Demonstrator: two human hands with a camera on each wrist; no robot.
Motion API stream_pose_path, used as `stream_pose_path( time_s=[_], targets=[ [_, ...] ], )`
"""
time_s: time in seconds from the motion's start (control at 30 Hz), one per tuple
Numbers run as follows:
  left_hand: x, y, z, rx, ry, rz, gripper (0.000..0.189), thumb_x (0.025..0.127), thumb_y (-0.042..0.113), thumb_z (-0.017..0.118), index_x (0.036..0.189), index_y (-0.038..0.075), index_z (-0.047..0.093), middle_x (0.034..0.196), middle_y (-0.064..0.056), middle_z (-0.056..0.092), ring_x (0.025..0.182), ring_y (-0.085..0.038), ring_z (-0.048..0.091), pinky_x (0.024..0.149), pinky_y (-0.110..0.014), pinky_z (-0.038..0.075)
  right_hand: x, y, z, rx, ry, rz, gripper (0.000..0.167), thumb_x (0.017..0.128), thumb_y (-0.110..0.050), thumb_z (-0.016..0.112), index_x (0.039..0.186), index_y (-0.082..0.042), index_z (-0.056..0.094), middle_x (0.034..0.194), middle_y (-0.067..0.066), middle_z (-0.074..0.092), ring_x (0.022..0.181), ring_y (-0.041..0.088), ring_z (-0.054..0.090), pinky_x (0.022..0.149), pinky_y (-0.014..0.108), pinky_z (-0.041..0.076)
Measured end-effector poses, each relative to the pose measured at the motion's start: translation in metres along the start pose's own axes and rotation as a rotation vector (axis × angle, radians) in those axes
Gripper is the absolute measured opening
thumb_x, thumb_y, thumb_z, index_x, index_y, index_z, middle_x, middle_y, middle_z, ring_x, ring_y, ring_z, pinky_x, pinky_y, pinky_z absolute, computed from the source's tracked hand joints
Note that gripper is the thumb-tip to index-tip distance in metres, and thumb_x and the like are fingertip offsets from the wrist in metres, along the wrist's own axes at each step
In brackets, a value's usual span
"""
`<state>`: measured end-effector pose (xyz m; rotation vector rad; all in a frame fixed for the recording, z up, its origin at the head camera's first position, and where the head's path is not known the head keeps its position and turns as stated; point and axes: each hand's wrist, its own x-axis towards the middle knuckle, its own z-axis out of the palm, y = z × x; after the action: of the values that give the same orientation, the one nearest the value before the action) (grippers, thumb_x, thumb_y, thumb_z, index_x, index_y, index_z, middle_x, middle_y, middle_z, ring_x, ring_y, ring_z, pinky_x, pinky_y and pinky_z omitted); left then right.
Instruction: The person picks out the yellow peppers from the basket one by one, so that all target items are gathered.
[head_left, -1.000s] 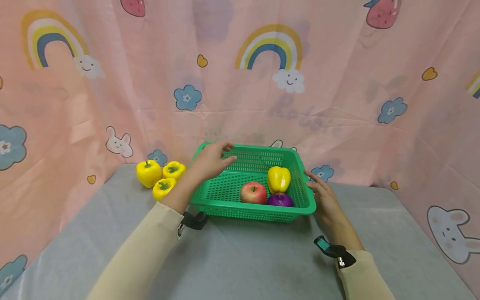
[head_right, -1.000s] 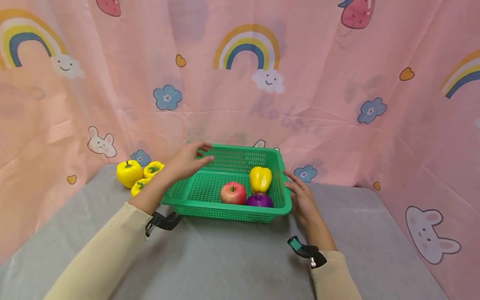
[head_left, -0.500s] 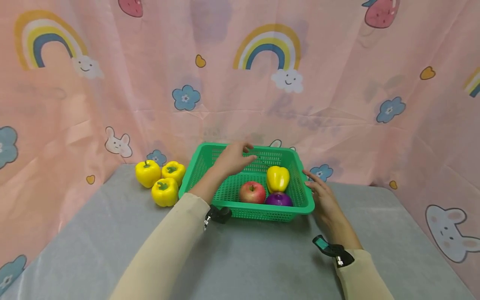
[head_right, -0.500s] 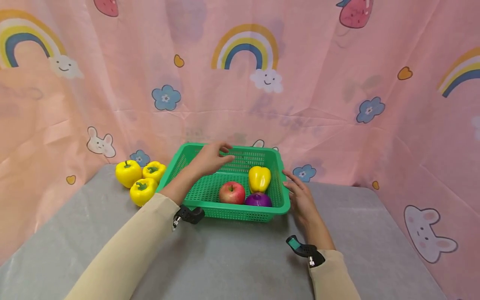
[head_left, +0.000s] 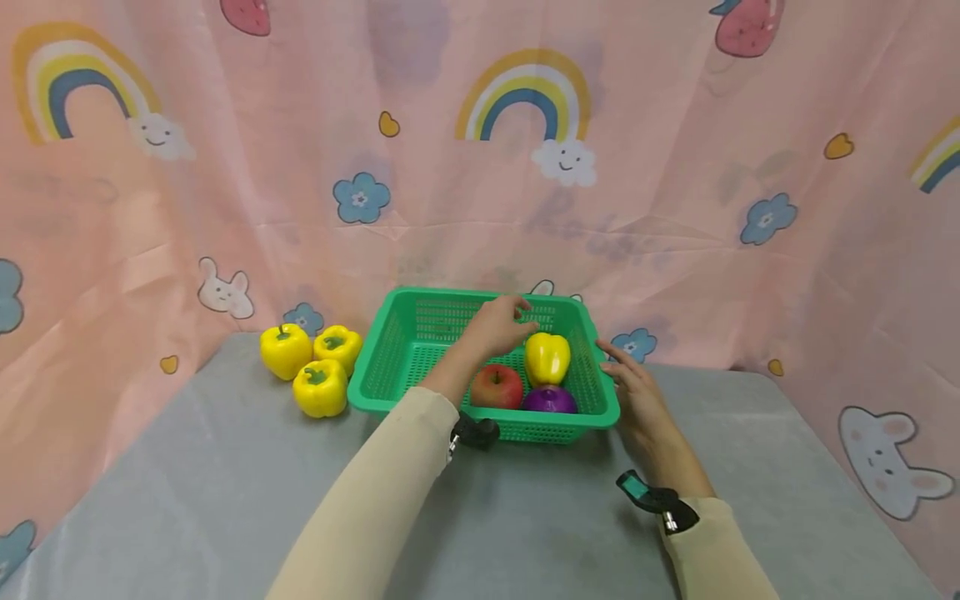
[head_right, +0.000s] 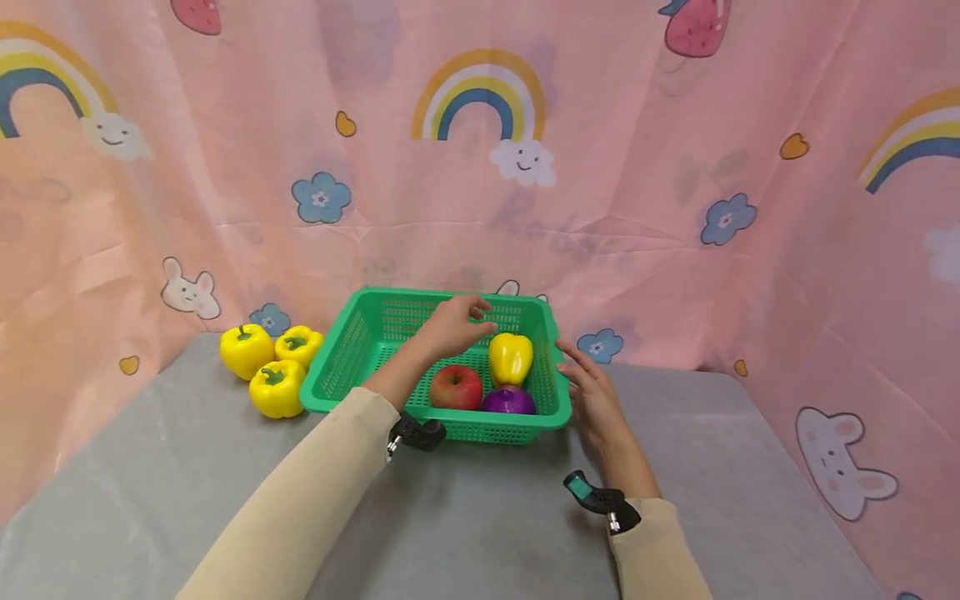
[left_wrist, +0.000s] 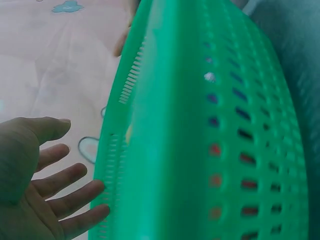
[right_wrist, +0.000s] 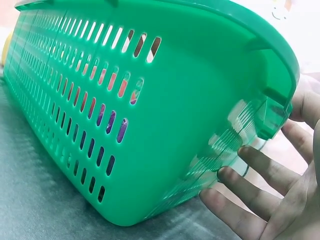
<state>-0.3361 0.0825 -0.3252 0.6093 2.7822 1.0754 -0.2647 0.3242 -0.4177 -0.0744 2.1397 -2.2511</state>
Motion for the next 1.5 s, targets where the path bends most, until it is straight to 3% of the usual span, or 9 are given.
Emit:
stream_pose_path(
  time_s=[0.43, 0.73, 0.93, 1.1, 1.5],
  targets=[
    [0.004, 0.003, 0.031, -0.041, -0.016, -0.095, 0.049, 0.101, 0.031, 0.062, 0.145, 0.012, 0.054, 0.146, -0.011, 0.058, 0.126, -0.028, 0.061, 0.102, -0.042, 0.054, 0.002, 0.004, 0.008, -0.058, 0.028, 0.016, 0.056, 0.108, -0.025, 0.044, 0.161, -0.016, 0.028, 0.134, 0.001, 0.047, 0.103, 0.003, 0.065, 0.085, 0.023, 0.057],
    [0.009, 0.003, 0.045, -0.012, -0.043, -0.12, 0.056, 0.099, 0.03, 0.065, 0.15, 0.013, 0.048, 0.149, -0.01, 0.056, 0.128, -0.027, 0.059, 0.104, -0.04, 0.052, 0.0, 0.004, 0.009, -0.025, 0.025, 0.022, 0.056, 0.107, -0.024, 0.044, 0.161, -0.018, 0.027, 0.125, -0.006, 0.053, 0.1, 0.005, 0.065, 0.082, 0.023, 0.058],
    [0.009, 0.002, 0.049, 0.04, -0.112, -0.124, 0.066, 0.097, 0.026, 0.067, 0.156, 0.012, 0.039, 0.149, -0.012, 0.054, 0.131, -0.029, 0.056, 0.11, -0.042, 0.048, -0.001, 0.003, 0.006, -0.04, 0.045, 0.017, 0.056, 0.107, -0.025, 0.045, 0.16, -0.017, 0.029, 0.126, -0.006, 0.052, 0.099, 0.004, 0.066, 0.082, 0.023, 0.058],
    [0.007, 0.002, 0.05, 0.028, -0.166, -0.14, 0.076, 0.094, 0.023, 0.072, 0.158, 0.013, 0.033, 0.145, -0.014, 0.055, 0.126, -0.03, 0.056, 0.109, -0.044, 0.049, -0.001, 0.003, 0.006, -0.028, 0.04, 0.02, 0.056, 0.107, -0.025, 0.045, 0.161, -0.018, 0.028, 0.126, -0.006, 0.052, 0.099, 0.005, 0.065, 0.083, 0.023, 0.058],
    [0.016, -0.003, 0.054, -0.058, -0.088, -0.082, 0.046, 0.097, 0.03, 0.069, 0.132, 0.006, 0.053, 0.126, -0.013, 0.064, 0.104, -0.023, 0.062, 0.09, -0.033, 0.056, -0.002, 0.001, 0.004, -0.024, 0.038, 0.017, 0.056, 0.108, -0.026, 0.045, 0.161, -0.019, 0.029, 0.124, -0.009, 0.055, 0.099, 0.004, 0.066, 0.083, 0.023, 0.058]
  ],
)
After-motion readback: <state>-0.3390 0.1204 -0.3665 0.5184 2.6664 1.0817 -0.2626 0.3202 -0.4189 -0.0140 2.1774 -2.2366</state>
